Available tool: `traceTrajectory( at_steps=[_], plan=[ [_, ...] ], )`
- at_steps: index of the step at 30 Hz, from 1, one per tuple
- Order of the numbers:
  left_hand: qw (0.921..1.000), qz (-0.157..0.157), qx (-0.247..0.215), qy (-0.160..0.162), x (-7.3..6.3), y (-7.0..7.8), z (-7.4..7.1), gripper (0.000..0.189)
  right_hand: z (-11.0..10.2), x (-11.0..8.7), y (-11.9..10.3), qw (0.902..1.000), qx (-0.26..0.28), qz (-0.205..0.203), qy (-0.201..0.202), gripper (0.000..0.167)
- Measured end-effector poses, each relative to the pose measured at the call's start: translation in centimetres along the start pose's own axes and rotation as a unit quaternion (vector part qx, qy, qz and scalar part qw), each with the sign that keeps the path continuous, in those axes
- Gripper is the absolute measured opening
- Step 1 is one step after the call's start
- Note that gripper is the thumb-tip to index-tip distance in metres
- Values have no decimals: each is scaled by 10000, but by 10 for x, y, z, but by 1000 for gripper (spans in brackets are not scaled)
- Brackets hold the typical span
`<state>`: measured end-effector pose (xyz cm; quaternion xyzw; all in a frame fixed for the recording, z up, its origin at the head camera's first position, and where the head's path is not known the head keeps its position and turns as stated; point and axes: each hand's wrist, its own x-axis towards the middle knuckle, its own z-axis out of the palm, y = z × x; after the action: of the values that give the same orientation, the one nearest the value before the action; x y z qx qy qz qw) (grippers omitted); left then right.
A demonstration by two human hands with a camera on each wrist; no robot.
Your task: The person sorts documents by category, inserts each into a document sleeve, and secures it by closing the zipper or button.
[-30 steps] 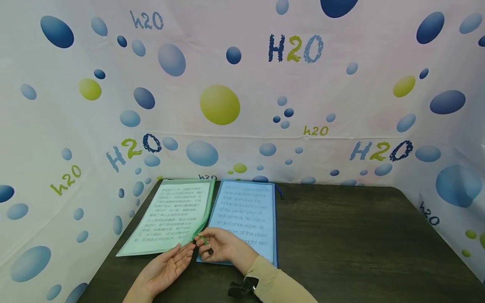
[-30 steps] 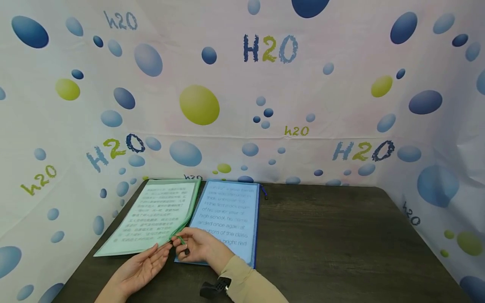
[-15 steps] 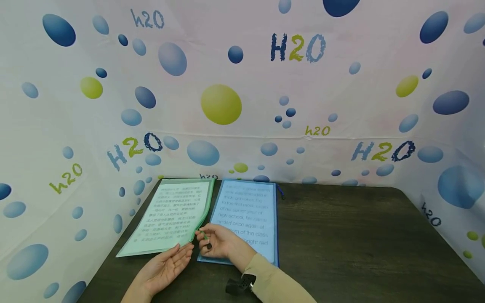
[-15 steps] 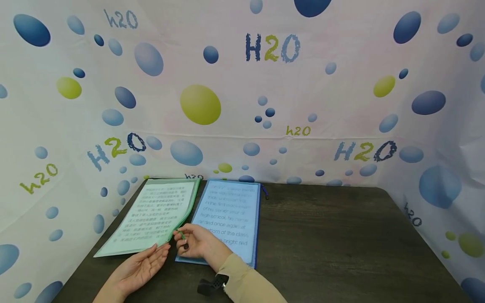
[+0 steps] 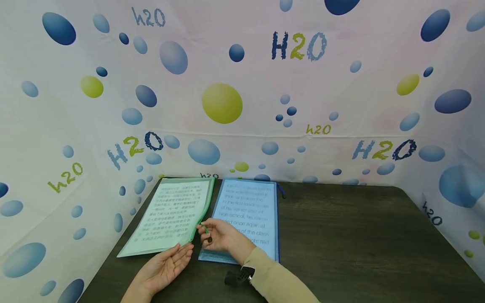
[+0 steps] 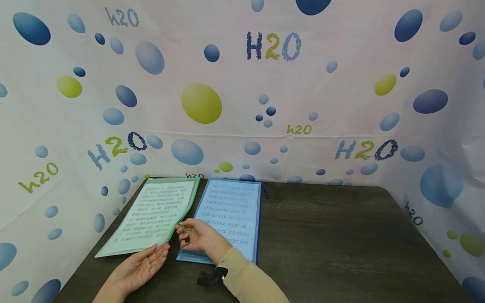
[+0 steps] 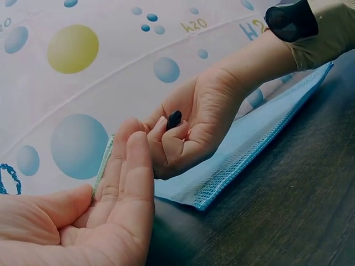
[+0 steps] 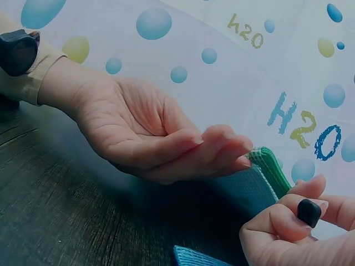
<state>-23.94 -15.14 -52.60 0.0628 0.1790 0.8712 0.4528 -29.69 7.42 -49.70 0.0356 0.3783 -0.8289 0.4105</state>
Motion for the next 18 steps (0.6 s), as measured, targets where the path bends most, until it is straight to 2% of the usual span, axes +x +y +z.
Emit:
traceTrajectory(
  at_steps=[18],
  plan=[
    [9997, -172, 31, -195, -2, 1, -3, 51, -6, 7, -11, 9987, 70, -276, 414, 19]
  ],
)
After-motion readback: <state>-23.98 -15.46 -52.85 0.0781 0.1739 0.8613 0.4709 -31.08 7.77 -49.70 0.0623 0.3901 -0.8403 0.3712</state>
